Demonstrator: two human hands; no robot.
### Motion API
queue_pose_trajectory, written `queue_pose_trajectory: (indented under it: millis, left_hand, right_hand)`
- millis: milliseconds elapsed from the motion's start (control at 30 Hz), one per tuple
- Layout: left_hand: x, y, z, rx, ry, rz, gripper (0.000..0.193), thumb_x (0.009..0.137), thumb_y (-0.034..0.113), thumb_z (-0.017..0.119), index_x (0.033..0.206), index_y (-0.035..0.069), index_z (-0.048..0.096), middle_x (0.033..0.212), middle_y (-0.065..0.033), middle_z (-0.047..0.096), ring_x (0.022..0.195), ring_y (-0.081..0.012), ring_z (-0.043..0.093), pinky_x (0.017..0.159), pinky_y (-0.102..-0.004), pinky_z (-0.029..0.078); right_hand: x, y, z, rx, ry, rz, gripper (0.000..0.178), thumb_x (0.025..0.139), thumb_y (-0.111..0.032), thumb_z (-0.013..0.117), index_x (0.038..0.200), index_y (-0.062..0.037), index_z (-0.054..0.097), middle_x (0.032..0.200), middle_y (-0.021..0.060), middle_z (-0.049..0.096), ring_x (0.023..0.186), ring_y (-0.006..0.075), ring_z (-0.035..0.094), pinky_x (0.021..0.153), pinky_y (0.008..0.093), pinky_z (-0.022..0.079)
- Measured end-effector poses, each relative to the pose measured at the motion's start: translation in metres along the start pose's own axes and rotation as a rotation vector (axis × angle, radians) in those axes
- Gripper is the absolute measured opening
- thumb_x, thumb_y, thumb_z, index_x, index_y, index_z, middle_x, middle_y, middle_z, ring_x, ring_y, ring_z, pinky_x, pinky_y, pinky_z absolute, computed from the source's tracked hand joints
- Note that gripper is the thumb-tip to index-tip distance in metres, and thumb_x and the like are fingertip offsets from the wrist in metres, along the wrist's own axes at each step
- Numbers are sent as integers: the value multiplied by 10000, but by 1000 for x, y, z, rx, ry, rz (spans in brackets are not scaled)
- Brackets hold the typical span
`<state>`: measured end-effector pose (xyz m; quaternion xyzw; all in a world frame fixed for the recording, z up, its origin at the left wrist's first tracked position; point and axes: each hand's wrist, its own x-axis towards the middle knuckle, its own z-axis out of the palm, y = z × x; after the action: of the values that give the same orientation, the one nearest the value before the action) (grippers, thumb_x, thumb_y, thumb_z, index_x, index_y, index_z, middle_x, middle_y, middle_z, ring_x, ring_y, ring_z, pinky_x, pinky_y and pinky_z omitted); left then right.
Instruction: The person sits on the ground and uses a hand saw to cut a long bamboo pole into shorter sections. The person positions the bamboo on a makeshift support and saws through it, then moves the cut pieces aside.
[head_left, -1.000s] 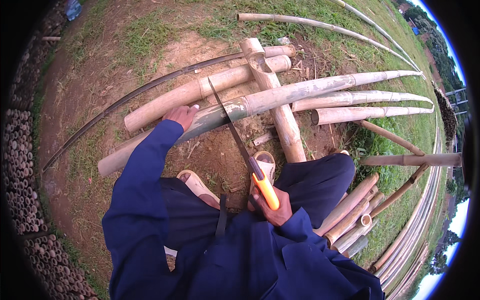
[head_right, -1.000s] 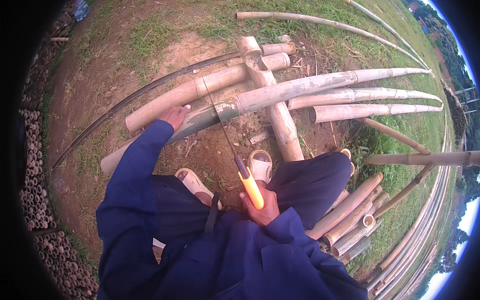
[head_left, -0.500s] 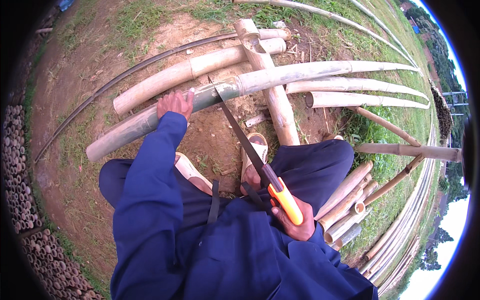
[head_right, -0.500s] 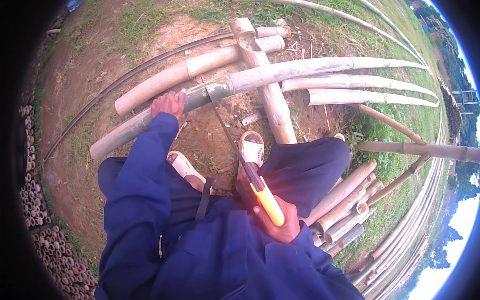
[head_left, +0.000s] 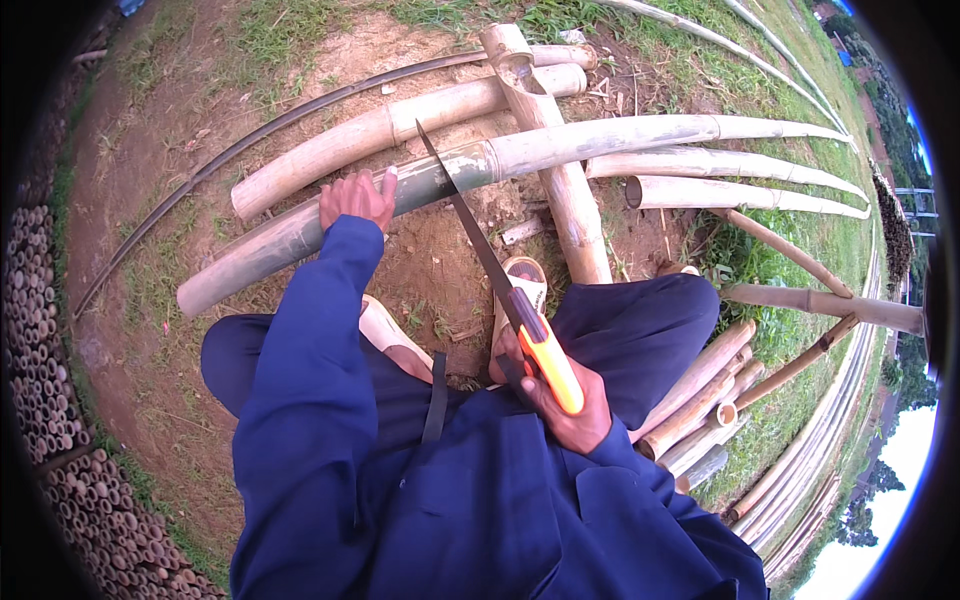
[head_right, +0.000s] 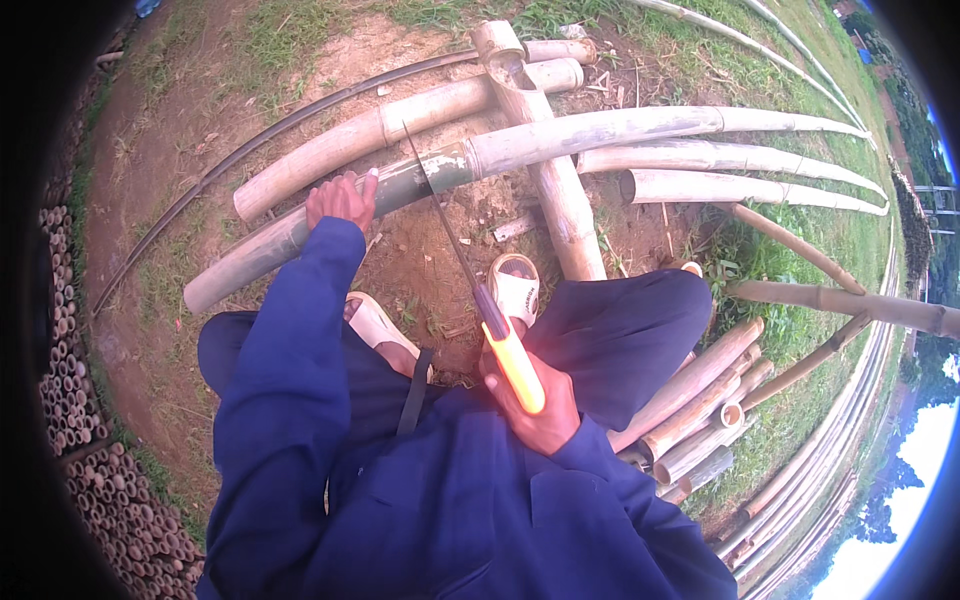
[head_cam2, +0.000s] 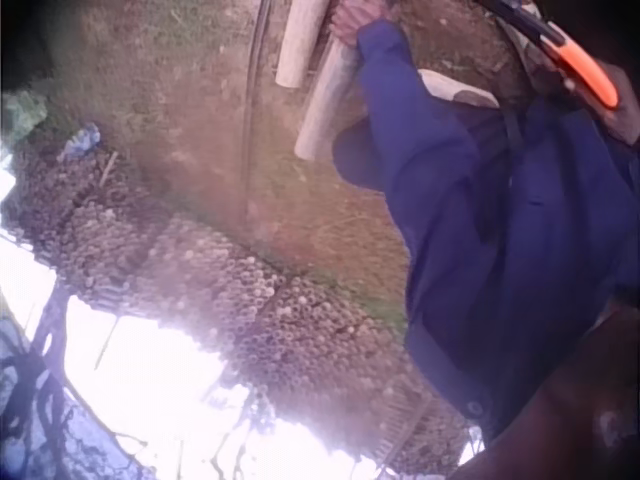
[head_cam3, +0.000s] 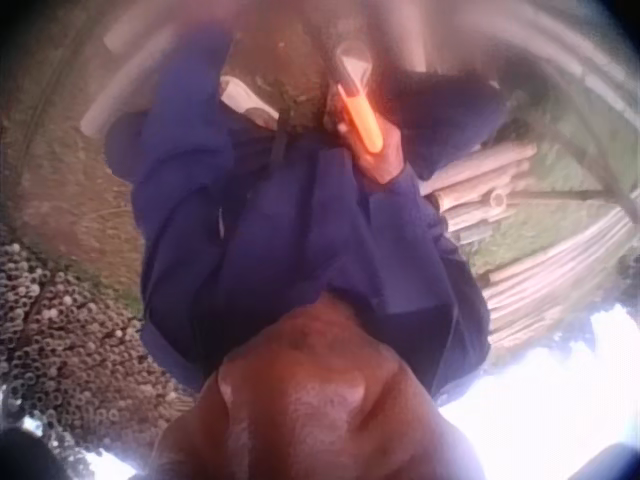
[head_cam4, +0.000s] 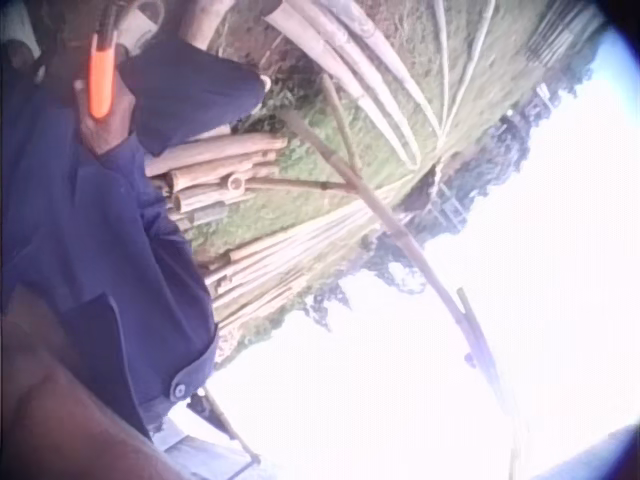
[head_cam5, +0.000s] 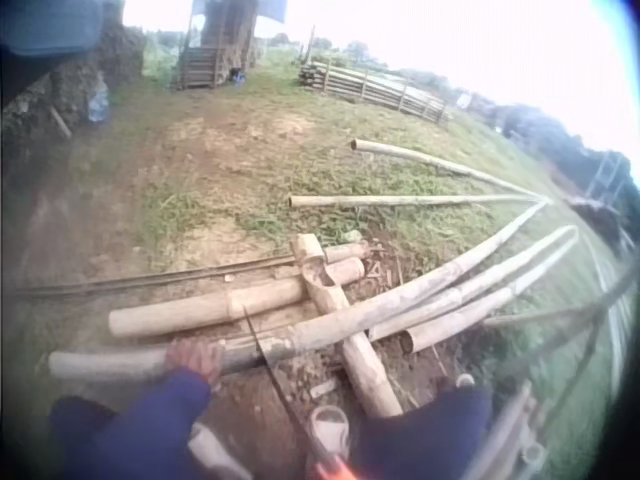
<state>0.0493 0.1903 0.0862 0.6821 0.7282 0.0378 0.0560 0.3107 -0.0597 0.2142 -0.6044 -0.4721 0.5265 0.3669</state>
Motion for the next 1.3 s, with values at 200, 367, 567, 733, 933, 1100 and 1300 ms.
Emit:
queue_pose_trajectory:
  millis: [200, 367, 567, 733, 933, 1100, 1300]
  left_hand:
    - [4, 8, 5, -3, 2, -2, 585, 1008, 532, 427, 962, 37, 737, 977, -190, 739, 974, -335, 697, 937, -463, 467]
    - [8, 15, -13, 3, -106, -28, 579, 1011, 532, 422, 979, 45, 733, 996, -187, 737, 992, -330, 690, 953, -456, 457]
    - [-3, -1, 11, 18, 57, 23, 567, 1009, 521, 429, 1004, 42, 732, 987, -189, 733, 1003, -326, 679, 972, -449, 445]
    - [6, 8, 4, -27, 15, 3, 581, 1008, 515, 434, 956, 24, 740, 949, -198, 736, 969, -346, 692, 957, -461, 461]
    - [14, 10, -7, -5, 6, -10, 596, 1010, 516, 433, 876, 31, 752, 900, -217, 735, 902, -364, 713, 911, -467, 501]
    - [8, -2, 4, -15, 6, 3, 596, 1010, 513, 433, 869, 29, 752, 875, -225, 733, 879, -368, 719, 859, -474, 528]
    - [10, 5, 5, -26, -24, -34, 603, 1008, 517, 432, 878, 21, 751, 876, -228, 732, 889, -370, 718, 888, -466, 514]
  right_hand:
    - [34, 31, 10, -135, 26, -45, 186, 926, -72, 696, 1069, 41, 657, 773, 116, 658, 694, 169, 607, 679, 338, 508]
    - [138, 37, 38, -124, 47, -129, 156, 911, -91, 712, 924, 31, 616, 672, 111, 570, 606, 175, 513, 607, 361, 459]
    - [7, -8, -3, -48, -43, -23, 248, 923, -63, 717, 1139, 33, 640, 941, 100, 711, 910, 182, 692, 839, 321, 532]
    - [22, 31, -7, -80, -43, -55, 233, 944, -57, 657, 1151, 49, 650, 957, 123, 730, 905, 177, 702, 823, 323, 537]
    - [125, 51, 35, -126, 48, -136, 198, 895, -132, 735, 917, 22, 613, 689, 129, 580, 630, 209, 546, 629, 379, 466]
    - [-2, 12, -1, -38, 21, -47, 217, 921, -75, 705, 1115, 15, 667, 843, 124, 685, 768, 185, 669, 740, 316, 528]
    - [43, 42, 7, -71, -18, -29, 142, 921, -66, 685, 1021, 31, 659, 740, 119, 664, 719, 193, 671, 662, 348, 517]
